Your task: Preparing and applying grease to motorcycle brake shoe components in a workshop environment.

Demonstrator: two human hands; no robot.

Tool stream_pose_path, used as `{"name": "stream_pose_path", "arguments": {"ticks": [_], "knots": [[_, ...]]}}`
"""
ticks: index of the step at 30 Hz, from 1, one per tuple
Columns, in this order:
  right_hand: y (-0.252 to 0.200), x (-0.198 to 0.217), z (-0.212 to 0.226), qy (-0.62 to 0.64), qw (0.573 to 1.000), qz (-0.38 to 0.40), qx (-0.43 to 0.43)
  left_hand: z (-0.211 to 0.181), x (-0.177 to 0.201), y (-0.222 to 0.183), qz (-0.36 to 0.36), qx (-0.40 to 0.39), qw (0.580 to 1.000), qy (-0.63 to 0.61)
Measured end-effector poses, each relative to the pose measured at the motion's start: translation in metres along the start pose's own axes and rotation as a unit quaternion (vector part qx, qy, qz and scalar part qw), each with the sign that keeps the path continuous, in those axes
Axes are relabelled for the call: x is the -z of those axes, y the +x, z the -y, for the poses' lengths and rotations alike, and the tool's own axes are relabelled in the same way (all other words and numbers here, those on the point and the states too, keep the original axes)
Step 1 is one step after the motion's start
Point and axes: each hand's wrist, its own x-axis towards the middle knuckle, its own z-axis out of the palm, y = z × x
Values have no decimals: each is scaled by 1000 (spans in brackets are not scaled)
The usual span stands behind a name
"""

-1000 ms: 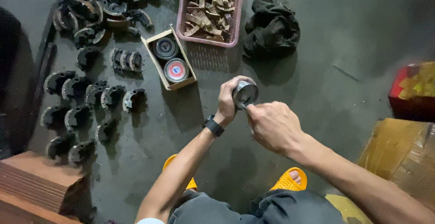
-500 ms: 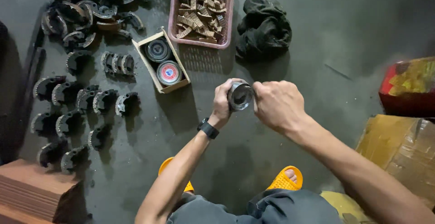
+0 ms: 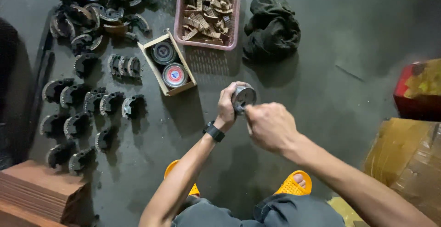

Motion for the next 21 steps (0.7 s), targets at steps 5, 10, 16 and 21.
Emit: {"name": "stream_pose_path", "arguments": {"ticks": [5, 10, 16, 21], "knots": [[9, 13, -9, -23, 998, -52, -4, -2, 4, 1, -27, 69, 997, -6], [6, 0, -4, -32, 999, 1, -12, 0, 6, 6, -8, -17, 999, 32], [11, 10, 0, -33, 997, -66, -13, -14, 8, 1, -7, 61, 997, 45], [9, 10, 5, 1, 1000, -13, 1, 8, 11, 1, -36, 49, 997, -46]]}}
